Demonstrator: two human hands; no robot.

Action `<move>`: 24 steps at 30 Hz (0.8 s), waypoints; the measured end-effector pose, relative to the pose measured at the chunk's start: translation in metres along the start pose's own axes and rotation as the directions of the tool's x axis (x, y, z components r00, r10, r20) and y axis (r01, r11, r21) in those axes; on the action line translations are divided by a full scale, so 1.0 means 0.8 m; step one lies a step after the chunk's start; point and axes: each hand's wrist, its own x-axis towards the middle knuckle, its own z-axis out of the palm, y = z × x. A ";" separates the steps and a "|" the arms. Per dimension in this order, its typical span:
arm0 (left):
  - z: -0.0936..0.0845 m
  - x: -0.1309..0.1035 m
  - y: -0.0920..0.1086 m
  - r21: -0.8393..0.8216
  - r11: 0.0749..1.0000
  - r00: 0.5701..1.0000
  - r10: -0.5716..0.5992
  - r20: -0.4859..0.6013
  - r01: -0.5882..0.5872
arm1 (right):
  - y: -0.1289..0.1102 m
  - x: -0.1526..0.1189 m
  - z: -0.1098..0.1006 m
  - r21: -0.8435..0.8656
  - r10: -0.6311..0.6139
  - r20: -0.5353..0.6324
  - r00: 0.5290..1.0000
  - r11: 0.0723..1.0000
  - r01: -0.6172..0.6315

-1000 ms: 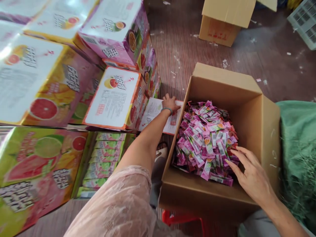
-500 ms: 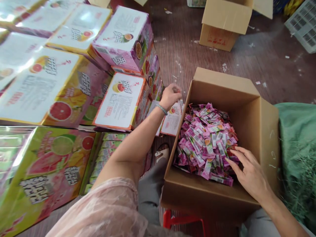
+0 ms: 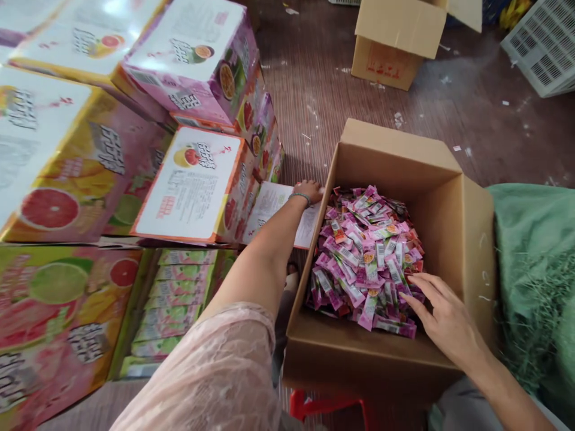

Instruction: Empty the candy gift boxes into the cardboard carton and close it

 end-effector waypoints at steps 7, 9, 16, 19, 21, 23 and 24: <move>0.038 -0.062 -0.017 0.085 0.995 0.999 -0.049 0.000 0.049 | -0.009 0.000 -0.002 -0.036 -0.054 0.014 0.998 0.998 0.055; 0.048 -0.084 -0.024 0.105 0.994 0.999 -0.039 -0.002 0.039 | -0.010 -0.001 -0.003 -0.038 -0.072 -0.006 0.997 0.997 0.071; 0.078 -0.170 -0.044 0.180 0.983 1.000 0.022 -0.002 -0.022 | -0.012 0.000 -0.007 -0.013 -0.106 -0.046 0.993 0.994 0.105; 0.077 -0.186 -0.048 0.210 0.977 1.000 0.016 0.020 -0.020 | -0.012 -0.001 -0.006 0.005 -0.112 -0.038 0.993 0.994 0.113; 0.070 -0.180 -0.047 0.232 0.972 0.998 0.016 0.065 -0.031 | -0.012 -0.002 -0.007 0.013 -0.118 -0.022 0.993 0.993 0.118; 0.061 -0.167 -0.042 0.258 0.965 0.991 0.018 0.133 -0.052 | -0.013 -0.003 -0.009 0.017 -0.123 -0.014 0.992 0.992 0.123; 0.057 -0.160 -0.039 0.274 0.960 0.986 0.018 0.165 -0.063 | -0.013 -0.003 -0.010 0.019 -0.124 -0.017 0.992 0.992 0.124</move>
